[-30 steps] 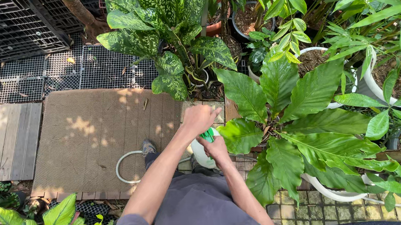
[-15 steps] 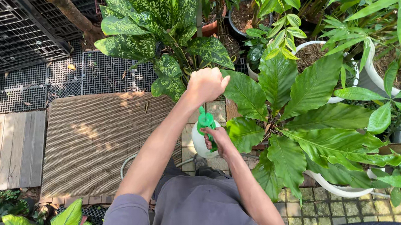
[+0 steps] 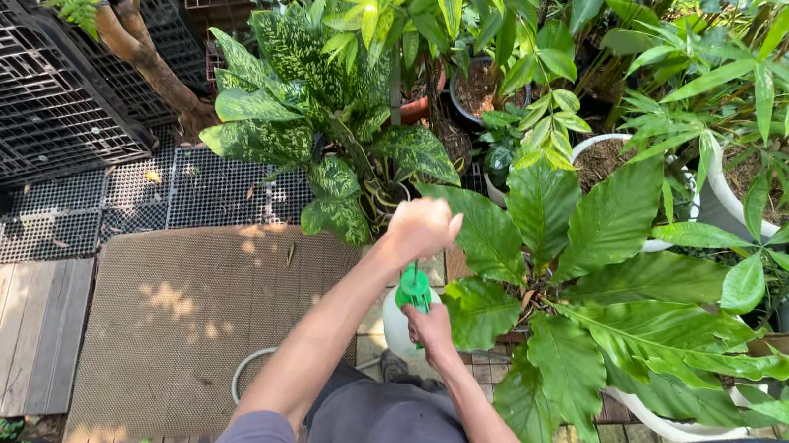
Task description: The person uses a handheld pump sprayer to mist water onto several potted plants arranged on a tiled patio. They move between different plants, spraying leaves and soil, then briefly pump the sprayer to build pressure before continuing.
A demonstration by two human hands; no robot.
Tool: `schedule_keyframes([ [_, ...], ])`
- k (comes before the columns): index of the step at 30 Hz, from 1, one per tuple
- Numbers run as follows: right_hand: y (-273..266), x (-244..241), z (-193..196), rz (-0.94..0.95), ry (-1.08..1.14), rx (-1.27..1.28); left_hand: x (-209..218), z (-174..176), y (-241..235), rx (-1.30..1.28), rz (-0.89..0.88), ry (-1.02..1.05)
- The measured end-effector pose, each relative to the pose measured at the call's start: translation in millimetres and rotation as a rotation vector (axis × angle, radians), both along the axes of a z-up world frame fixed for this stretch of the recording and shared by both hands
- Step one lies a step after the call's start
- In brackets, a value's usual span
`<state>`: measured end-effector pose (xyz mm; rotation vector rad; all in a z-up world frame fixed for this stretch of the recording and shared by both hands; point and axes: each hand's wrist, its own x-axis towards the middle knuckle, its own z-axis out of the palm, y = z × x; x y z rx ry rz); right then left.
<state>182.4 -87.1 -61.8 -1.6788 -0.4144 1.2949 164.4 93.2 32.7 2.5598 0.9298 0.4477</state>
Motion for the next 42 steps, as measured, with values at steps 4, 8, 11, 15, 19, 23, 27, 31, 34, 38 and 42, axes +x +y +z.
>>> schedule_keyframes([
  [4,12,4,15,0.000,-0.038,-0.043,2,4,7,0.035,0.018,-0.075],
  [8,17,6,26,0.018,-0.089,-0.005,-11,-19,-10,0.024,0.053,0.016],
  [11,22,10,20,0.017,-0.134,0.004,-11,-30,-14,-0.069,0.032,0.080],
  [15,23,20,8,-0.033,-0.143,0.045,11,-3,-3,-0.081,-0.071,0.062],
  [19,4,11,12,-0.064,-0.049,0.065,20,35,1,-0.160,-0.024,0.120],
  [23,42,21,37,-0.029,-0.247,0.112,6,45,0,0.164,-0.046,-0.059],
  [27,7,0,31,-0.022,-0.169,0.098,-13,12,-27,-0.038,0.040,-0.005],
  [31,20,15,18,-0.066,-0.082,0.076,19,26,18,-0.172,0.006,0.017],
  [34,28,19,15,-0.078,-0.092,0.048,16,36,19,-0.155,0.089,0.003],
  [38,30,20,14,-0.018,-0.240,0.064,-7,29,-13,-0.087,0.105,-0.040],
  [42,21,21,14,0.001,-0.293,0.039,-3,36,-10,0.001,0.076,-0.163],
])
